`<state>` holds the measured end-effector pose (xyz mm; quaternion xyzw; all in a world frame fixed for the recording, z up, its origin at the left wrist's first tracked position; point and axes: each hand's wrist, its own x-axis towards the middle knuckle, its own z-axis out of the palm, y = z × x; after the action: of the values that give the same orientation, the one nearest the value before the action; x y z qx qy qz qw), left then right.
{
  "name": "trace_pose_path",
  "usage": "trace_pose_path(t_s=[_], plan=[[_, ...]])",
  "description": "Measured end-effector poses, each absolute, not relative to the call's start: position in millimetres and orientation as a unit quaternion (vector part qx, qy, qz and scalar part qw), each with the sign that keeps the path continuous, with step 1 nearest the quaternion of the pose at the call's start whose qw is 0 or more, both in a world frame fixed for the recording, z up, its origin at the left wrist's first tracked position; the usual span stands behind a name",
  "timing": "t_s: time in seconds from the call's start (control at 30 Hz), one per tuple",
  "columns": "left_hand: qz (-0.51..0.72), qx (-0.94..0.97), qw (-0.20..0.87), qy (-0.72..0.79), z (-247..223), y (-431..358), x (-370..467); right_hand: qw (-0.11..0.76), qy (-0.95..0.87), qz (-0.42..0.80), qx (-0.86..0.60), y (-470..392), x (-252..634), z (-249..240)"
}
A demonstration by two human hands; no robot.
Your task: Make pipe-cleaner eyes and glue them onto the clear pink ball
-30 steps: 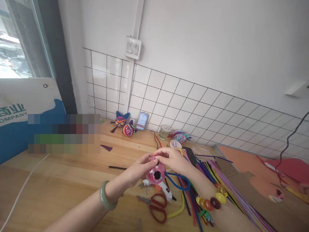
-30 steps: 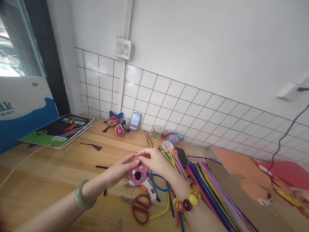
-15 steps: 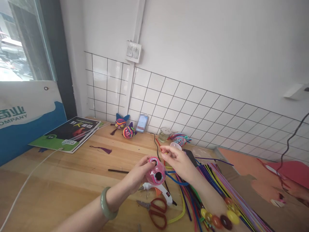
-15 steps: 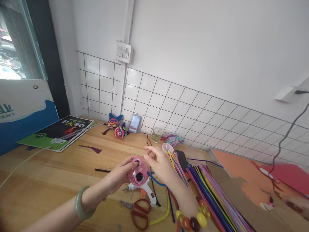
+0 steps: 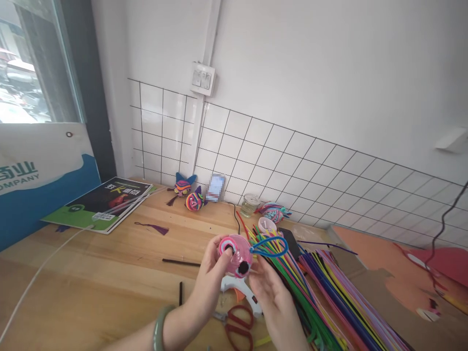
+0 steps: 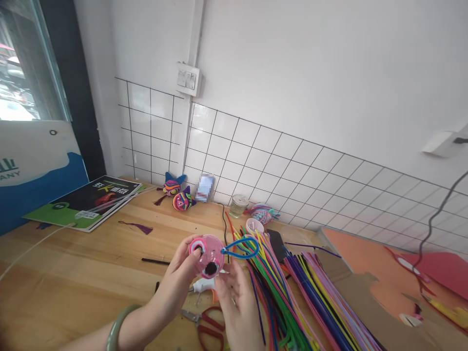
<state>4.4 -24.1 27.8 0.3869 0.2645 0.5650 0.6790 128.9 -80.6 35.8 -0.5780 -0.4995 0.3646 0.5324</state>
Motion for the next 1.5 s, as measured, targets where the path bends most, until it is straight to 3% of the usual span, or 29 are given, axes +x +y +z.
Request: trace_pose_path(t_s=[0.13, 0.33, 0.97, 1.5], plan=[[0.573, 0.418, 0.653, 0.267, 28.2, -36.2, 5.8, 0.539, -0.501, 0.44, -0.514, -81.0, 121.7, 33.3], [0.579, 0.412, 0.674, 0.201, 31.0, -43.9, 8.2, 0.55, -0.534, 0.425, -0.481, -79.8, 122.4, 29.9], [0.601, 0.409, 0.666, 0.169, 31.3, -55.8, 14.6, 0.535, -0.522, 0.395, -0.534, -87.0, 127.5, 45.5], [0.506, 0.49, 0.691, 0.161, 33.7, -48.2, 4.8, 0.532, -0.491, 0.338, -0.601, -101.6, 126.2, 51.7]])
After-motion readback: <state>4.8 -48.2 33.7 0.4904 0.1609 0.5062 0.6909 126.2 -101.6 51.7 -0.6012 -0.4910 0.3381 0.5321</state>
